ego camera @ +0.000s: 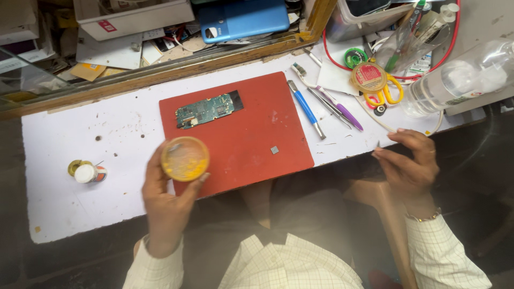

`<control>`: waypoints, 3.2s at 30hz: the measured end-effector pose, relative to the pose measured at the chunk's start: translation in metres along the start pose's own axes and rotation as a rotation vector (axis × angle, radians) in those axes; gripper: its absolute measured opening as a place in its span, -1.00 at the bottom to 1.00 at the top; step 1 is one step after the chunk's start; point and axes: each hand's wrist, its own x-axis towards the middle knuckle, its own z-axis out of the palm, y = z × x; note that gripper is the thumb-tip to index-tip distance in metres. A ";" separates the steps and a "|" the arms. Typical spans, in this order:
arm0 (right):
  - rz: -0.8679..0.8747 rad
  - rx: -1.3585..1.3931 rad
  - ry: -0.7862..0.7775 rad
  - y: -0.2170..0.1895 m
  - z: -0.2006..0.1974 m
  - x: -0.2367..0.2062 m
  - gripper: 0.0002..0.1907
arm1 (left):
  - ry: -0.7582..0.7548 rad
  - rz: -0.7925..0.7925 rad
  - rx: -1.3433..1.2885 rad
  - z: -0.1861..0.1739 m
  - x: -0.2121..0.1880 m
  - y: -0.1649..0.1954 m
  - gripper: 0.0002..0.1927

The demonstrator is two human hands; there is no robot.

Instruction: The person uses a utility knife to scrape a small electronic component on a red work mat, then dips a brush into a flux container and brushes flux onto the component and the adjacent circuit board, holding the component steady with the other hand.

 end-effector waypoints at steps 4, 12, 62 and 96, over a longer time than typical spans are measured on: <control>0.224 0.423 0.160 -0.027 0.002 0.013 -0.82 | -0.112 0.088 0.094 0.027 0.007 0.010 -0.19; 0.345 0.772 -0.015 -0.096 0.043 0.050 -0.79 | -0.279 0.003 0.016 0.065 0.022 0.017 -0.24; 0.319 0.670 -0.449 -0.121 0.084 0.080 -0.90 | -0.253 0.295 0.228 0.070 0.015 0.008 -0.28; -0.102 0.267 -0.112 -0.100 0.091 0.051 -0.75 | 0.237 -0.086 0.833 -0.046 0.020 -0.038 -0.03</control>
